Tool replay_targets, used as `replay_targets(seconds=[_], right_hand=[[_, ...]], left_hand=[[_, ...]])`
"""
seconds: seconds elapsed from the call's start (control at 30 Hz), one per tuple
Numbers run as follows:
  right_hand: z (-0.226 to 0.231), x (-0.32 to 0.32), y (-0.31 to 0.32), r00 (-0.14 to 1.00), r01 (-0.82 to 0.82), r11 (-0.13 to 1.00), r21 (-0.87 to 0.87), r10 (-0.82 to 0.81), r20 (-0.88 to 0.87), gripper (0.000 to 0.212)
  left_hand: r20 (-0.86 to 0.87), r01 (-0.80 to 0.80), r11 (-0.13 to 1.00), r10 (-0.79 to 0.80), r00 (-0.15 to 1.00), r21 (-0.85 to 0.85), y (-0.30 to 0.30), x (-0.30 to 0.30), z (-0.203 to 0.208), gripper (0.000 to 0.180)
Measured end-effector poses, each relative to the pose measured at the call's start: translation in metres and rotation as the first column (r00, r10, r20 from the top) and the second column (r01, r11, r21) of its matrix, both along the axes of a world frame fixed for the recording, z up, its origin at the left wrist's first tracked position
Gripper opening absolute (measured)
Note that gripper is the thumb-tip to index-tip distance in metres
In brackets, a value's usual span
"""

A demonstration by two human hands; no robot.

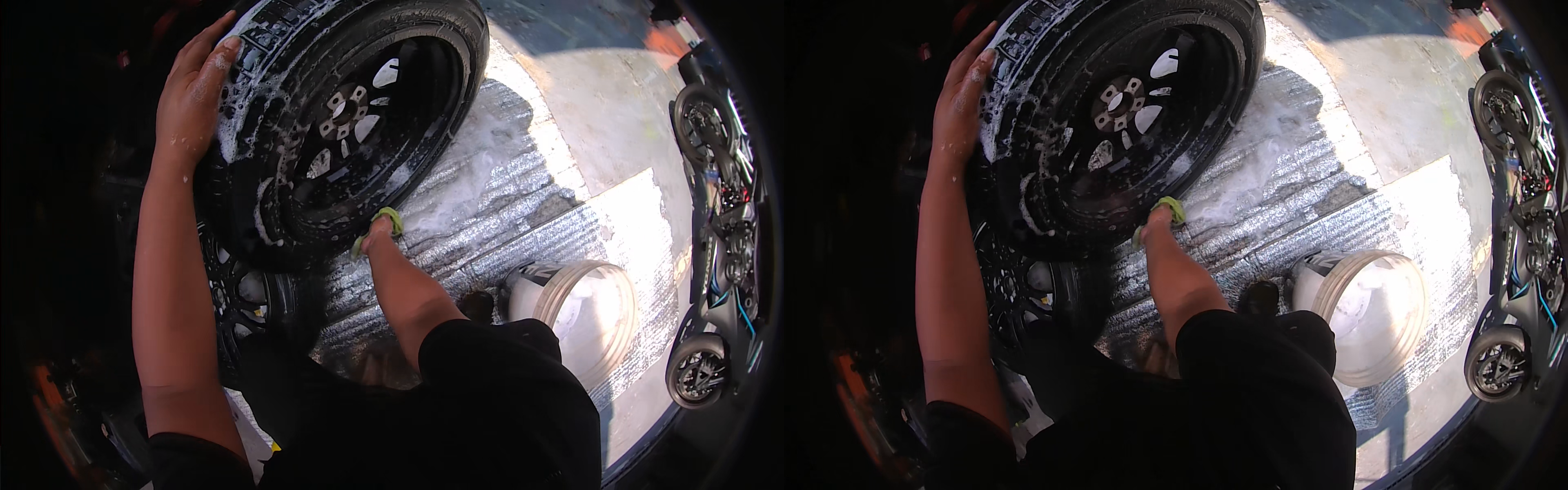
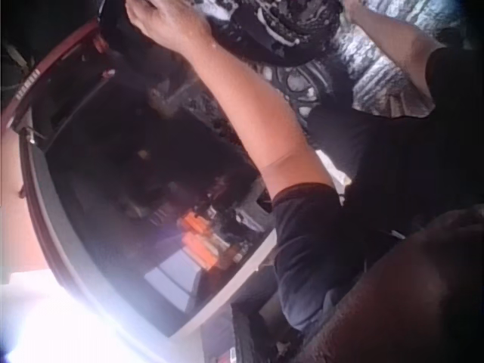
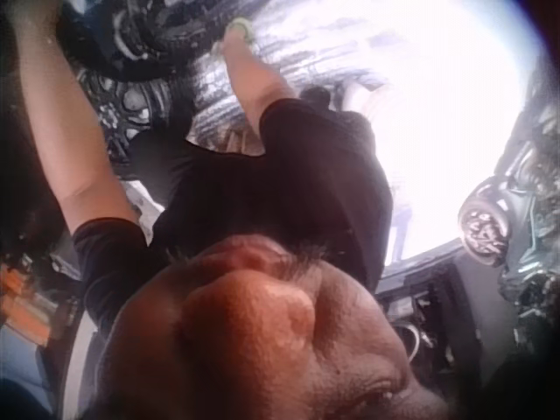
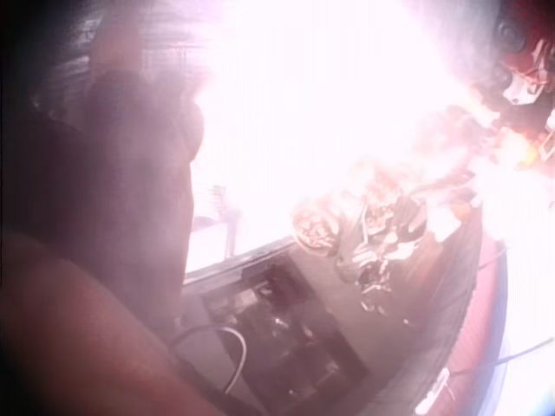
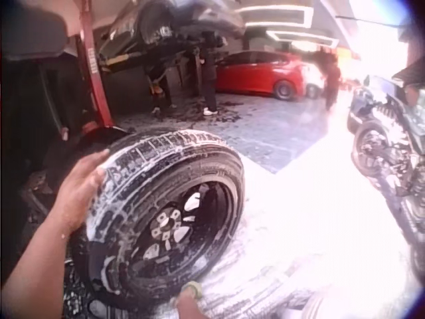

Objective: The person cleans two black alloy wheels by spraying them with a yellow bottle, scrubbing with a green cloth, and wiping the rims and tires. They rotate the wheels to access different sides and continue wiping until the surfaces appear clean.

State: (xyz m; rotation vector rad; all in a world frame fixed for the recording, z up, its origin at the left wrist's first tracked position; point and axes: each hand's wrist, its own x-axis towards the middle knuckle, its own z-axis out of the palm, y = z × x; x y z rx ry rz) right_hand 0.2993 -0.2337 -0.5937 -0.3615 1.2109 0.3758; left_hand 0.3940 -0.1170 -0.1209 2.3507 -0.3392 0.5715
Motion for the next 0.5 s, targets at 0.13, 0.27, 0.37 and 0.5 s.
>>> replay_targets(seconds=[0.13, 0.27, 0.37, 0.5], right_hand=[[0.109, -0.056, 0.075, 1.0, 0.012, 0.958, 0.288, -0.004, -0.028, 0.051], [0.286, -0.088, 0.101, 0.984, 0.053, 0.962, 0.268, -0.096, 0.151, 0.046], [0.329, -0.097, 0.098, 0.786, -0.03, 0.997, 0.074, -0.023, 0.617, 0.044], [0.385, -0.072, 0.042, 0.501, 0.374, 0.823, -0.428, 0.209, 0.84, 0.038]], left_hand=[[0.096, -0.101, 0.967, 0.081, 0.992, 0.234, -0.022, -0.009, 0.015, 0.054], [0.073, -0.136, 0.939, 0.119, 0.99, 0.317, -0.024, -0.024, 0.019, 0.059], [-0.005, -0.179, 0.9, 0.198, 0.98, 0.398, -0.043, -0.043, 0.028, 0.062], [0.055, -0.206, 0.896, 0.201, 0.978, 0.393, -0.048, -0.052, 0.009, 0.065]])
